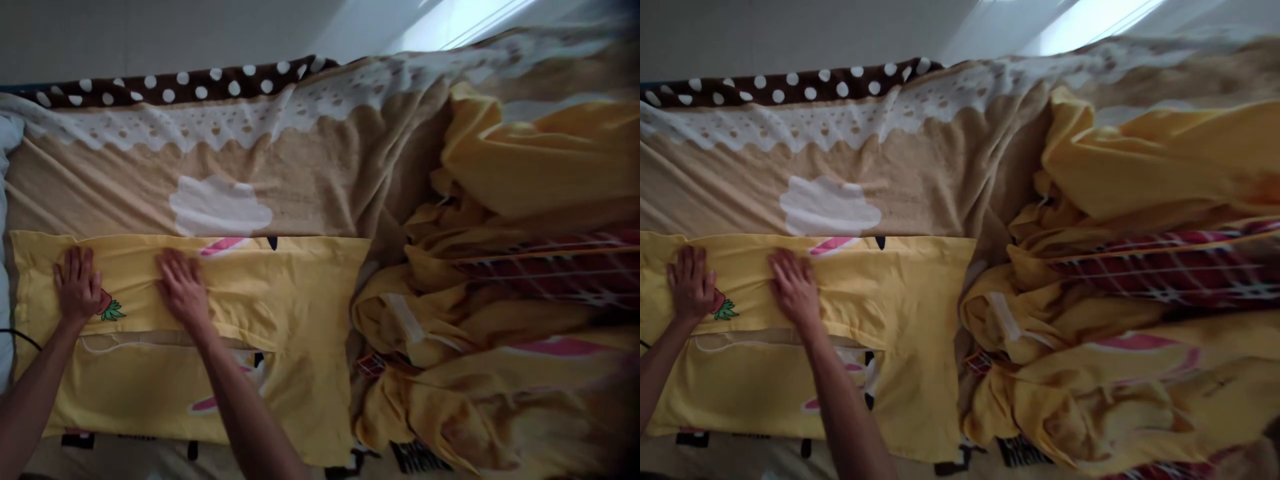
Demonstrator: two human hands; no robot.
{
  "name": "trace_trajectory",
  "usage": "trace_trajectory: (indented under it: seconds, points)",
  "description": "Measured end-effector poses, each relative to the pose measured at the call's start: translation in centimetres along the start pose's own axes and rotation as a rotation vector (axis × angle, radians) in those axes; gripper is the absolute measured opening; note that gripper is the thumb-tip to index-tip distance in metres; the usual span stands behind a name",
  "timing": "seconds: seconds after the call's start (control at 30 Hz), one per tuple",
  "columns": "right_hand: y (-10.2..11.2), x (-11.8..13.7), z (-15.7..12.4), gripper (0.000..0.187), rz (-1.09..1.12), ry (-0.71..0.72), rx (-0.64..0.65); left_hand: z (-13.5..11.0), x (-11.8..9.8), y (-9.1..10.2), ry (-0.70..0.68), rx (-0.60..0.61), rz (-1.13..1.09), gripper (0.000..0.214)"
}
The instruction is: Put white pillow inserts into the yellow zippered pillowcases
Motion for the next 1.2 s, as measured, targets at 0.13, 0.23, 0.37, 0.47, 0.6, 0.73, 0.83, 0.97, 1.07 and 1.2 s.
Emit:
trace_trajectory:
  seconds: [0.13,0.23,0.37,0.47,0.6,0.73,0.83,0.97,1.07,1.2]
  points:
    - [5.6,-10.8,-4.3,0.054,-0.191,-0.244,-0.035,0.6,0.6,-0.2,0.002,0.019,0.021,0.063]
    - [9.3,-18.2,-7.6,0.06,-0.265,-0.431,-0.062,0.7,0.5,-0.2,0.002,0.016,0.032,0.063]
    - [10.9,-21.1,-8.6,0.061,-0.299,-0.659,-0.15,0.5,0.6,-0.5,0.024,0.031,0.001,0.063]
    - [8.4,-13.9,-5.9,0.063,-0.269,-0.623,-0.327,0.5,0.8,-0.8,0.022,0.028,-0.006,0.063]
    - [0.5,3.0,0.4,0.062,-0.062,0.005,-0.137,0.4,1.0,-0.9,0.015,0.021,0.022,0.062]
    - [-3.6,8.7,3.8,0.052,0.063,0.211,0.068,0.3,1.3,-1.1,0.041,0.026,0.017,0.063]
    - [-1.1,1.7,2.6,0.05,0.005,0.112,0.047,0.3,1.2,-1.2,0.039,0.032,0.016,0.064]
    - [6.6,-13.2,-2.7,0.054,-0.242,-0.158,0.025,0.3,1.1,-1.2,0.023,0.03,0.009,0.064]
    - [12.0,-21.3,-6.4,0.057,-0.356,-0.357,0.025,0.3,1.1,-1.1,0.037,0.033,-0.013,0.064]
    - [13.2,-21.0,-7.4,0.059,-0.369,-0.65,-0.117,0.2,1.0,-1.2,0.042,0.034,-0.053,0.063]
Point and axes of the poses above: each hand's wrist, its own z-axis towards the middle knuckle, its own y-axis out of the back of the hand, x = y × z, the point moved 3 cm from there along z, towards the middle knuckle, and after that the axes turned 8 degrees about x, right-handed, at the moved point
